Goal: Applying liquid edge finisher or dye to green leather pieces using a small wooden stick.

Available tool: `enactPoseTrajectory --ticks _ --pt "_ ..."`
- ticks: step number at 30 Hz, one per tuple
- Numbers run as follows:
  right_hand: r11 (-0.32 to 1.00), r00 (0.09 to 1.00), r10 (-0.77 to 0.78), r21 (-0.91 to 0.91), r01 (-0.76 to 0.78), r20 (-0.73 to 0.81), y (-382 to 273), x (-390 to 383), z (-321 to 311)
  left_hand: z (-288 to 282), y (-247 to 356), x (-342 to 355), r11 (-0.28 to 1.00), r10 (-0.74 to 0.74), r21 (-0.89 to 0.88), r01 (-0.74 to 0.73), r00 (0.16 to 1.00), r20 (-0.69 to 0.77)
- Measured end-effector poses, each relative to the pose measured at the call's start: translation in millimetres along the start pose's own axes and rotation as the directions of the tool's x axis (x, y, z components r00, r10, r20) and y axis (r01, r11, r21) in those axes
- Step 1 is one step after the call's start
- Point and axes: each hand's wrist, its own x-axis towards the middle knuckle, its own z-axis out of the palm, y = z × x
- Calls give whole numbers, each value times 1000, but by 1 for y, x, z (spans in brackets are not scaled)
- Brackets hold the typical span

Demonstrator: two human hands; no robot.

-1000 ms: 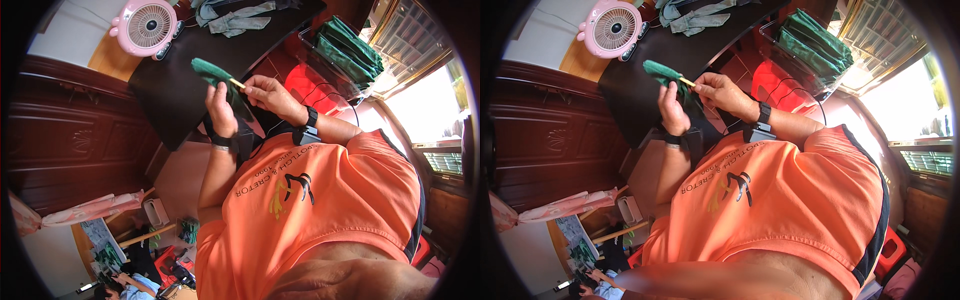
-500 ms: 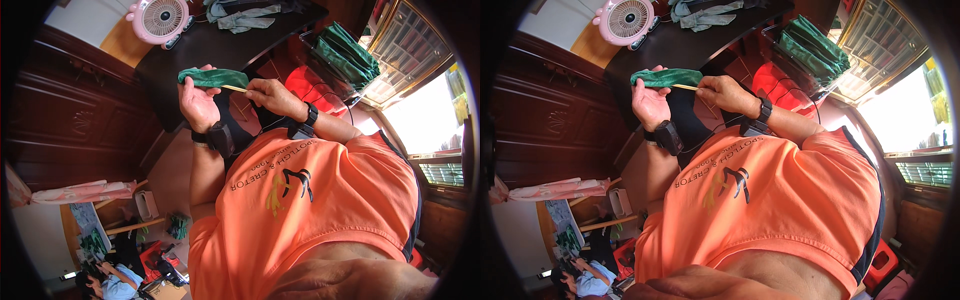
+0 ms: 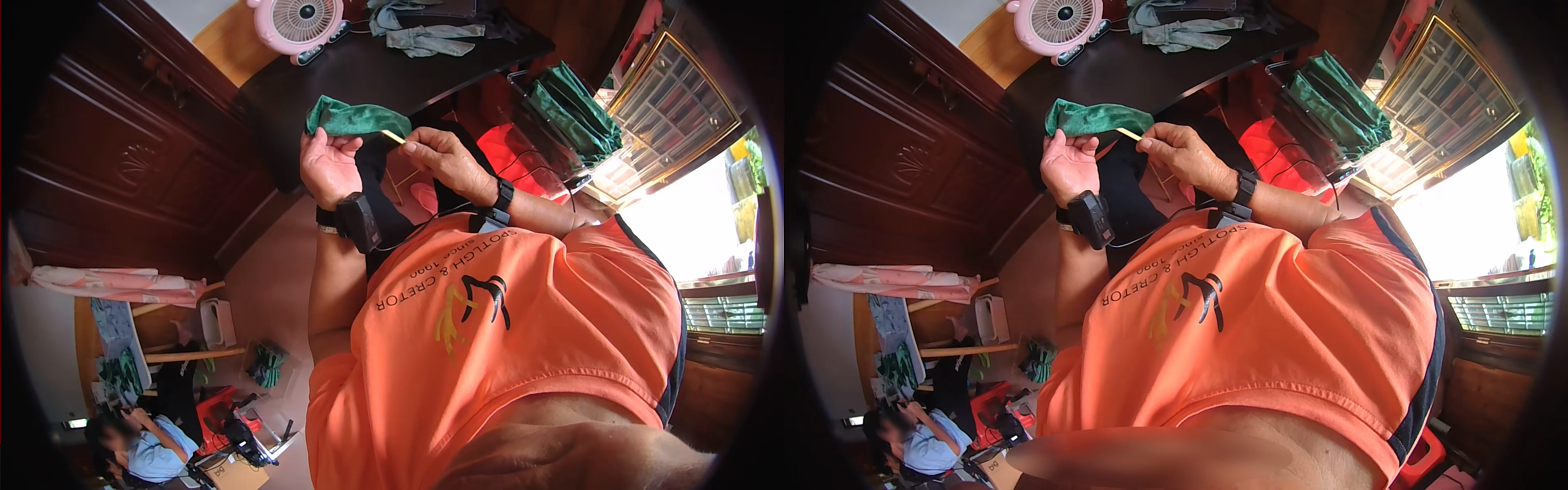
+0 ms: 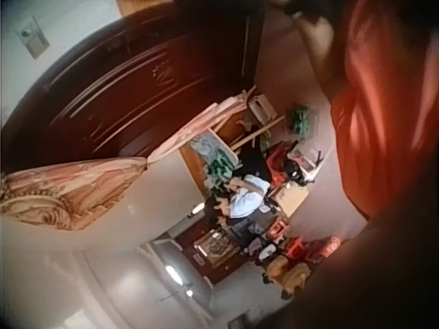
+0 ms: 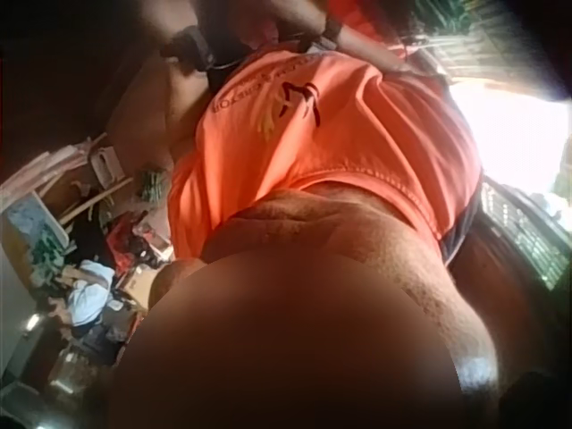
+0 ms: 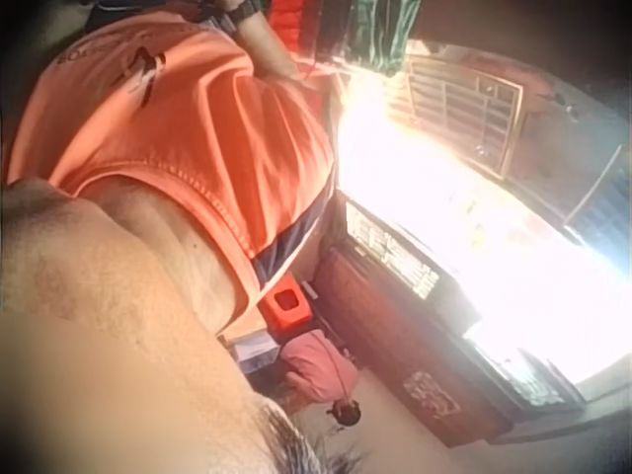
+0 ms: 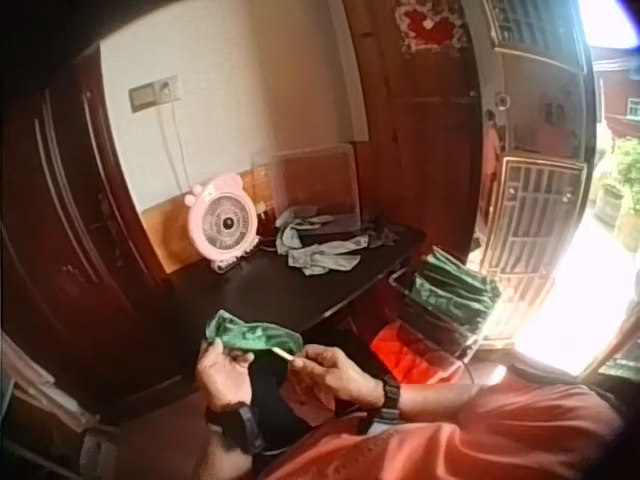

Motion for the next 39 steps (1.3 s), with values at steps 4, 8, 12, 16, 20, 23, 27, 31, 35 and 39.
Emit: enactPoseTrajectory --ticks 4,8,12,16,20,23,27,31,35,39 --pt "985 1000 4 -174 -1 20 5 8 -6 -9 2 9 999 -21 -28 19 997 -72" --pt "966 1000 0 -258 4 12 8 6 -7 -2 3 8 998 -49 -29 47 995 -82" --pt "934 998 -69 -352 64 -2 5 9 -4 0 -8 14 985 -157 -74 155 987 -27" --pt "958 997 34 -283 -52 -67 5 9 -5 2 -19 17 981 -177 -97 167 979 -97" --pt "993 985 106 -27 -111 -138 11 11 -8 -7 -21 26 975 -183 -147 164 974 -132" --pt "990 991 92 -98 -102 -97 15 13 -11 -10 -29 28 974 -194 -140 179 975 -109" --pt "982 990 103 -148 -116 -92 18 14 -16 -6 -23 26 963 -247 -135 234 966 -83" --pt "939 997 2 -343 -28 -76 15 12 -17 -7 -16 29 960 -281 -44 278 954 -105" --pt "860 989 -135 -504 86 -61 16 13 -17 -2 -13 26 967 -241 69 245 969 -57" --pt "888 990 -100 -457 46 -95 11 9 -13 -3 -14 18 974 -218 57 218 976 -3"
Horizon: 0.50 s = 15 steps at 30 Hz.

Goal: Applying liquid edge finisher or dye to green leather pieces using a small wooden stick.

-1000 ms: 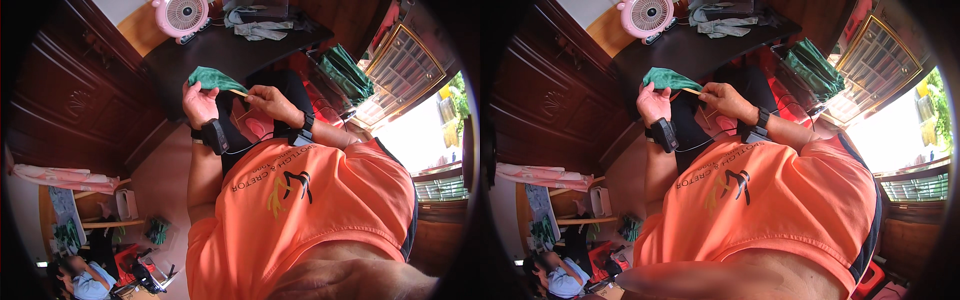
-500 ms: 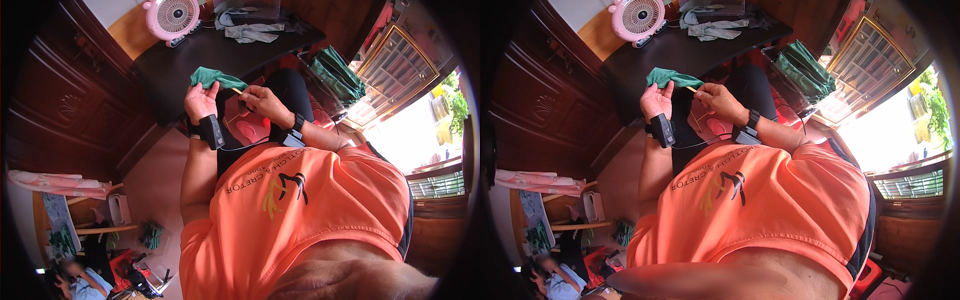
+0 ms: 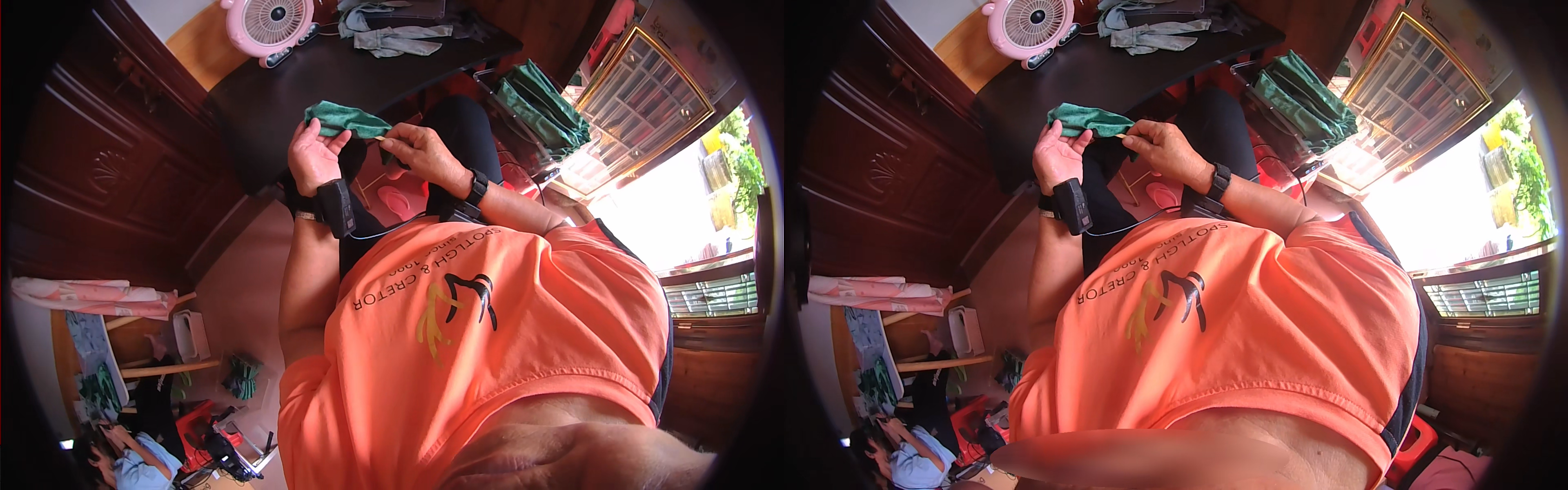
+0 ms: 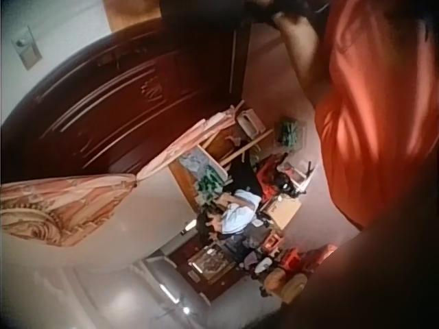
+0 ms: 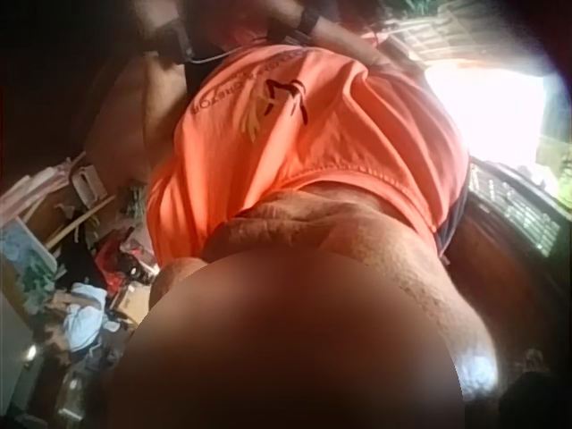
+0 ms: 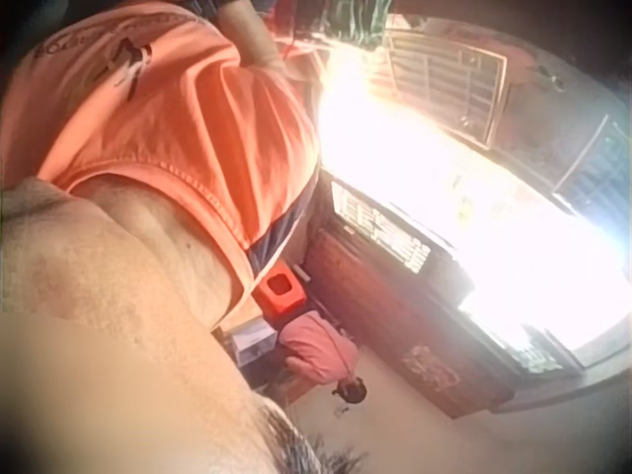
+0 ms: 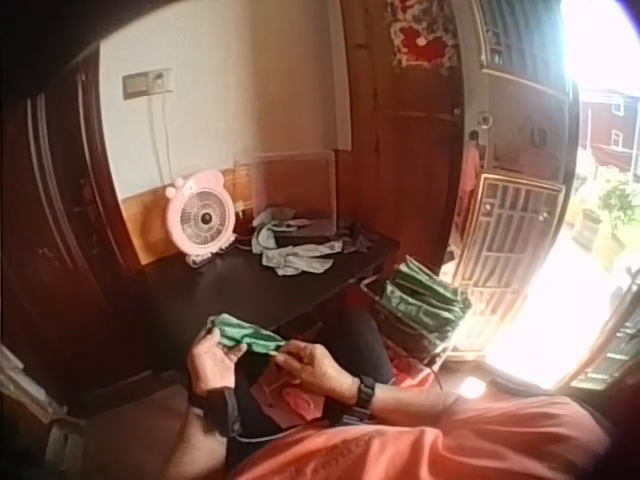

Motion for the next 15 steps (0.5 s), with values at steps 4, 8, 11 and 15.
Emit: enactPoseTrajectory --ticks 4,8,11,15 --pt "977 998 46 212 -36 -43 1 -5 8 4 1 -7 991 60 -114 -71 993 -100" --pt "912 985 160 372 -172 64 10 -1 7 4 1 -4 996 22 -84 -30 995 -94" --pt "961 992 98 250 -117 84 10 -2 3 -6 7 2 997 -38 -78 29 993 -111" --pt "993 999 -32 113 27 36 7 -4 10 -3 6 1 999 -17 -49 9 984 -179"
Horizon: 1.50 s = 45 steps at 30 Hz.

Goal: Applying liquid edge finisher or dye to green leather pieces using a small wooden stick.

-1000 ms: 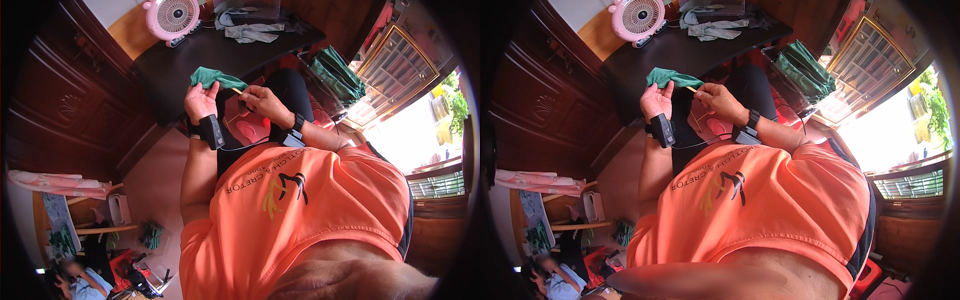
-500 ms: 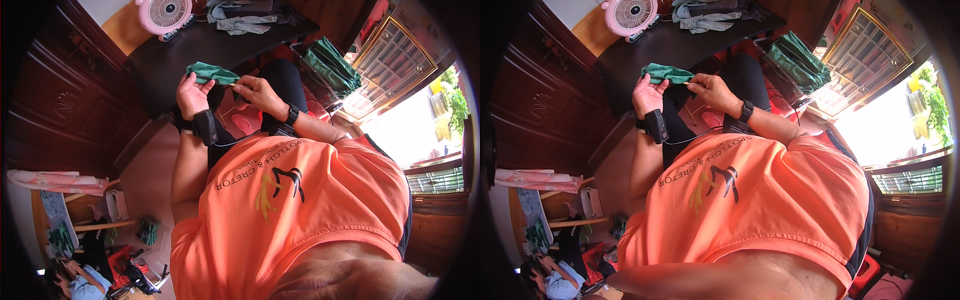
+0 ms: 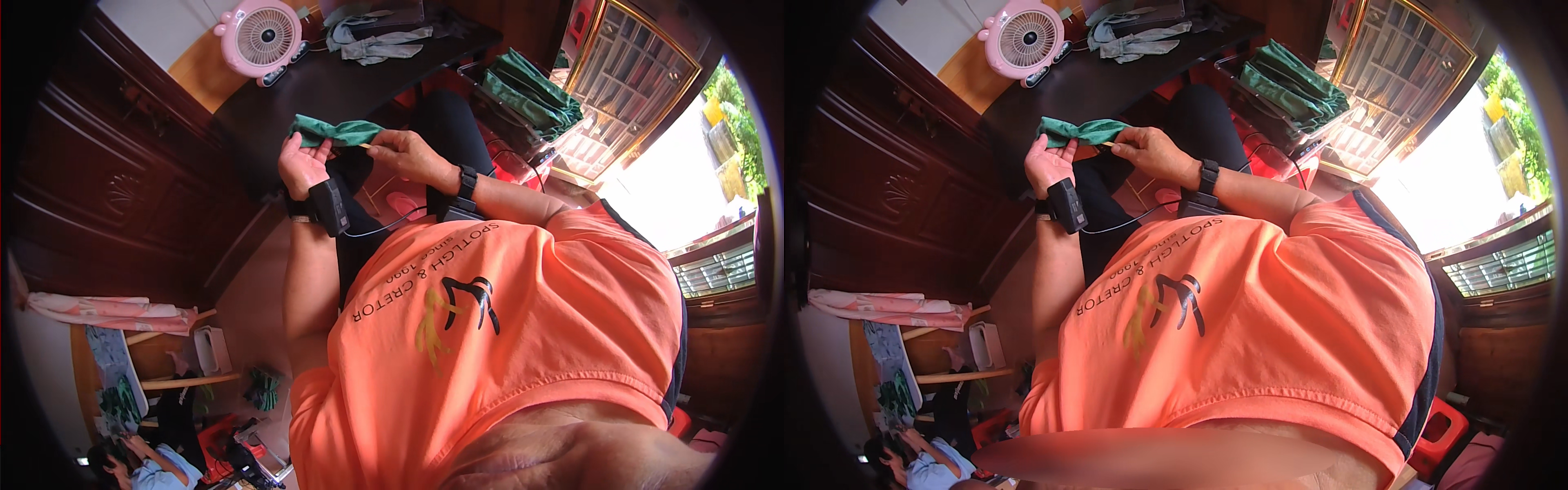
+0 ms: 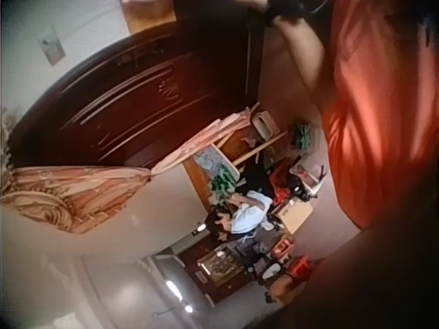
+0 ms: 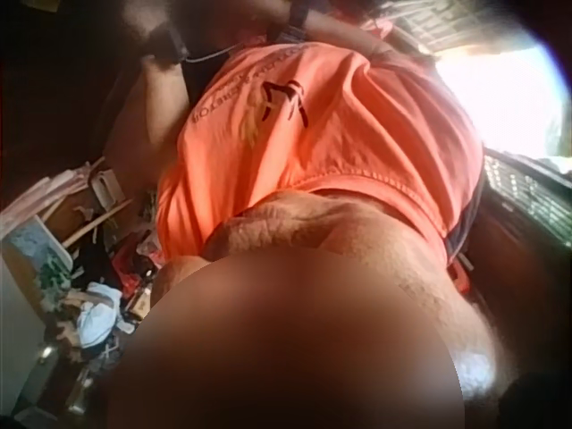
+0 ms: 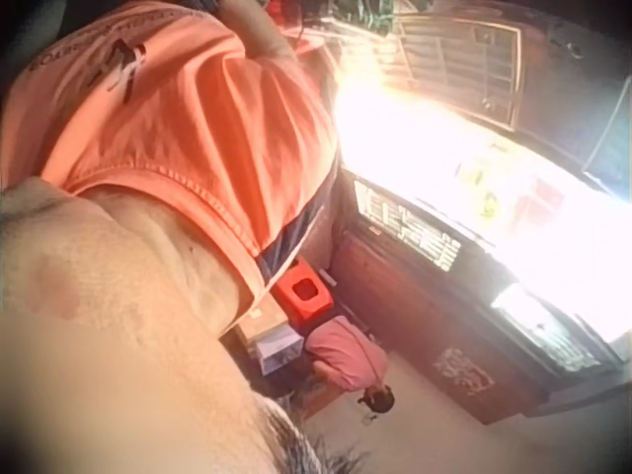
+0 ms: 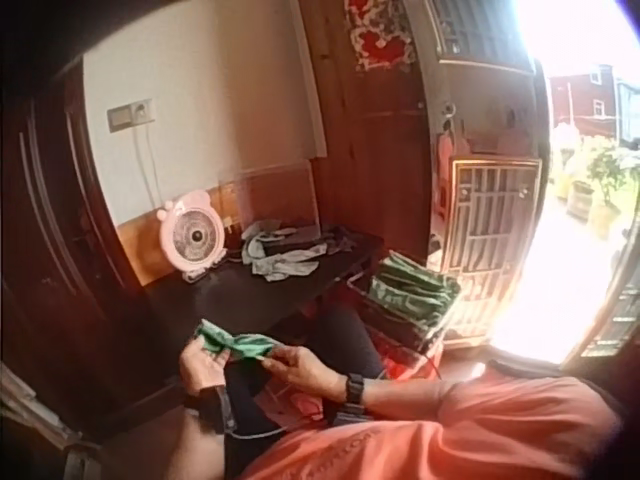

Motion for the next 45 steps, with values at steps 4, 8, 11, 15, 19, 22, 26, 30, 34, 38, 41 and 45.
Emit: enactPoseTrajectory --ticks 4,8,11,15,19,22,26,30,34,38,41,45 --pt "990 984 -142 -10 142 -109 -1 11 7 12 4 -10 983 130 129 -131 991 20" --pt "993 986 113 33 -110 -119 -24 9 -1 3 16 -2 979 143 146 -140 990 -7" --pt "991 980 -74 -127 50 -184 -5 20 -6 4 14 6 991 48 123 -53 998 49" --pt "974 984 -106 -213 74 -145 -3 14 -12 1 10 6 995 -4 105 1 1000 27" --pt "958 972 -132 -278 74 -197 6 13 -34 16 15 -8 960 -102 278 30 964 246" --pt "943 953 -130 -330 34 -274 22 12 -52 26 15 -14 896 -116 439 -63 922 369" --pt "959 974 119 -232 -163 -193 25 9 -63 22 11 19 838 104 494 -232 956 273" --pt "994 1000 25 -105 -25 -5 42 19 -66 26 0 46 852 9 468 -235 900 436" --pt "996 997 82 -32 -82 -7 44 26 -70 13 -10 69 866 -122 492 -93 914 388" --pt "992 992 122 -4 -122 -11 53 24 -70 13 -19 63 903 -144 428 -46 904 402" --pt "995 995 100 -24 -99 28 48 27 -75 12 -18 48 883 -184 469 -7 915 360" --pt "999 997 29 -36 -27 74 46 29 -69 7 -17 27 859 -236 510 46 919 315"
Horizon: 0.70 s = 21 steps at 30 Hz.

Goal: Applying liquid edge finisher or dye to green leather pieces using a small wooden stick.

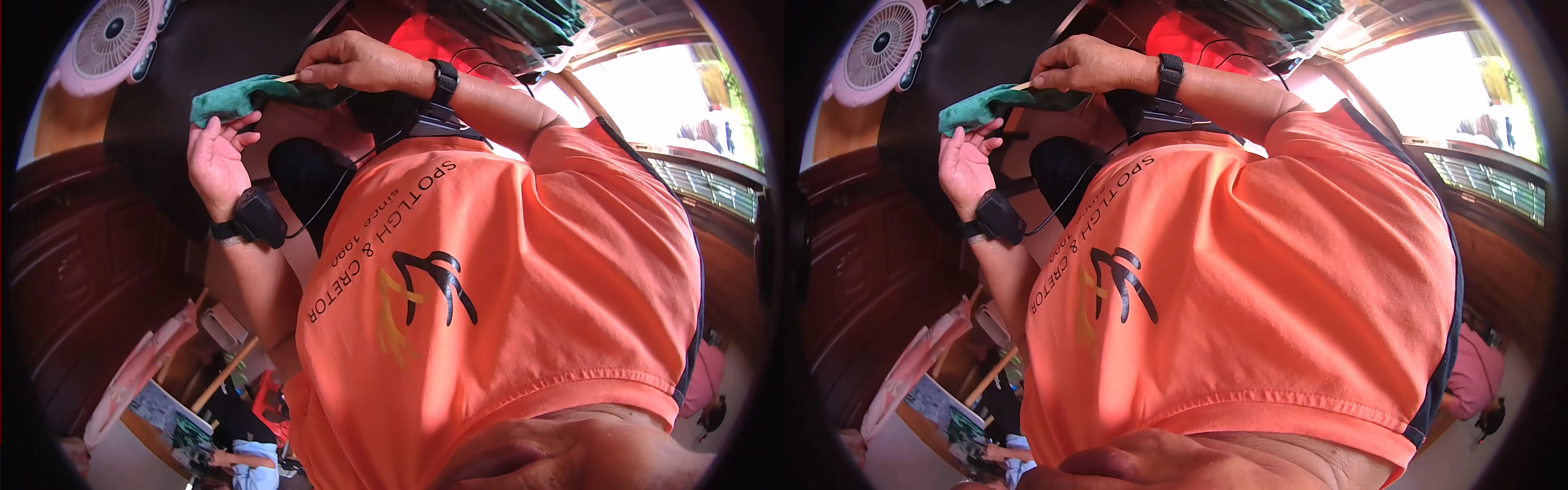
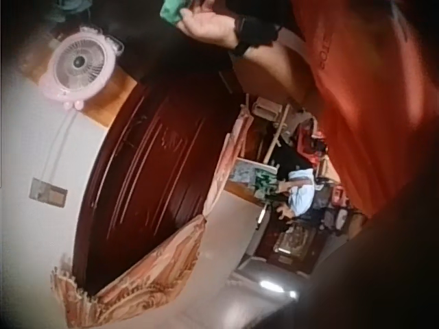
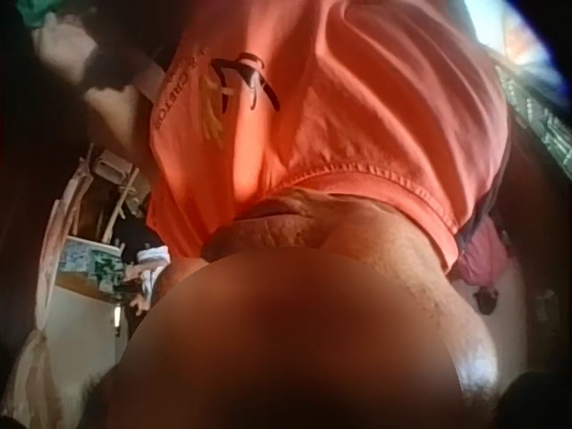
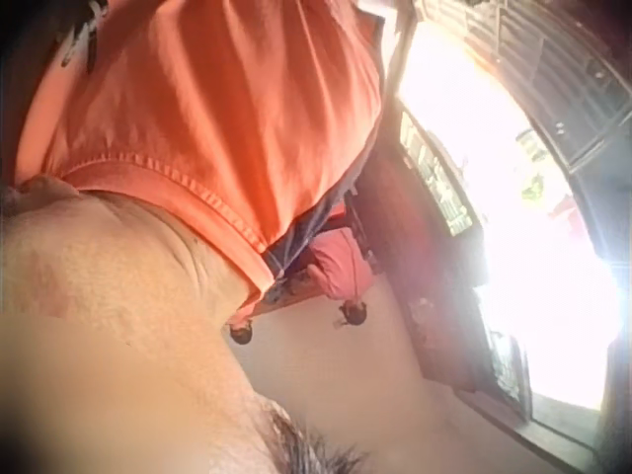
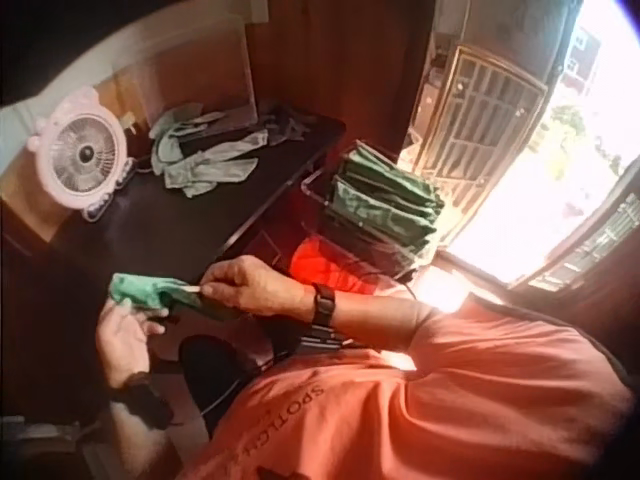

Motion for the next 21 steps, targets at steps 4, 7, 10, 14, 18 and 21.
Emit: enactPoseTrajectory --ticks 4,7,10,14,18,21 --pt "999 999 -33 12 33 -19 8 8 8 0 8 -6 991 -1 131 16 994 -112" --pt "996 998 -58 68 59 -14 15 5 7 1 6 -6 973 -12 225 50 985 -169" --pt "988 999 -9 152 2 48 15 1 4 9 7 -16 966 -41 243 85 983 -180" --pt "973 997 -31 230 14 71 9 -4 9 11 10 -34 959 -4 273 75 967 -254" --pt "962 990 -62 273 25 129 8 -4 16 9 13 -36 966 -18 242 89 959 -283" --pt "932 991 -39 361 -9 125 7 2 15 19 16 -23 969 39 244 28 963 -266"
